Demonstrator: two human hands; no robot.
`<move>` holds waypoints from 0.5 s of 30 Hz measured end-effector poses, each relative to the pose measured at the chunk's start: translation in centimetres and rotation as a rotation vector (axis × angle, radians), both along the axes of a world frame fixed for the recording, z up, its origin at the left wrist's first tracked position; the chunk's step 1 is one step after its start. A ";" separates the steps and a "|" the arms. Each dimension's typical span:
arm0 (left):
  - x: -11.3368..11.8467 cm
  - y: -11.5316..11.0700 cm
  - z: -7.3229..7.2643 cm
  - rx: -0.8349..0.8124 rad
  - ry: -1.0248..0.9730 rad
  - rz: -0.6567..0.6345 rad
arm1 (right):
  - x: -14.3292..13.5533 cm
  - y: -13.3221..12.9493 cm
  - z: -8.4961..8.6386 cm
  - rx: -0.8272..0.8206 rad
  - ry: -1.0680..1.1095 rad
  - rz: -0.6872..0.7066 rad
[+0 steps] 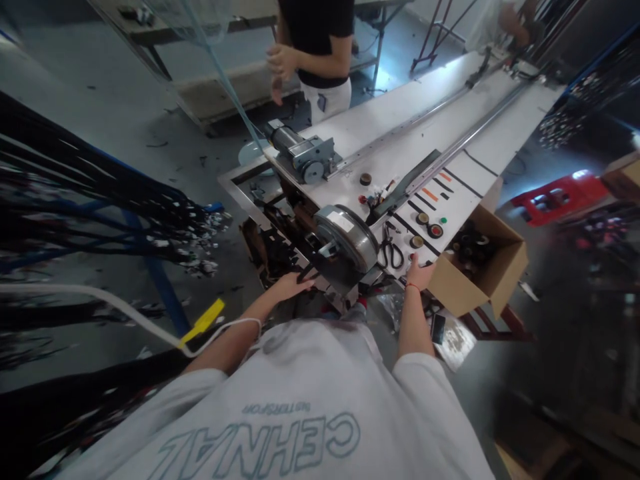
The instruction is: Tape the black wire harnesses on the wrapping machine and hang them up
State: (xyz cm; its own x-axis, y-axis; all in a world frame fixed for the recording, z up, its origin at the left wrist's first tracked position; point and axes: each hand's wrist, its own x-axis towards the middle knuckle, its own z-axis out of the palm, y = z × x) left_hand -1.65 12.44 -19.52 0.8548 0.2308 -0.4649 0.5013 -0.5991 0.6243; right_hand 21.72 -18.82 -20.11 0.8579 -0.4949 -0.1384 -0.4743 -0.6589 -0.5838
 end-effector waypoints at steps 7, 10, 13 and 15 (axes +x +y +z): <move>-8.2 2.0 -1.5 -0.045 -0.190 0.078 | 0.0 -0.3 -0.6 -0.005 0.001 -0.004; -9.4 1.2 -0.1 -0.028 -0.197 0.150 | 0.0 -0.4 -0.7 0.012 -0.006 -0.001; -8.6 0.2 1.1 -0.007 -0.188 0.181 | -0.1 -0.5 -0.7 0.026 -0.009 -0.004; -7.5 -0.4 1.4 -0.009 -0.185 0.187 | -0.1 -0.6 -0.7 0.032 -0.013 -0.002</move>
State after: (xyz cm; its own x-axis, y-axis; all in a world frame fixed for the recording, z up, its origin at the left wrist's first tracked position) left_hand -9.17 12.05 -18.09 0.8683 0.3891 -0.3076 0.4796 -0.5006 0.7207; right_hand 21.64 -19.40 -20.80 0.8586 -0.4923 -0.1429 -0.4680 -0.6390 -0.6104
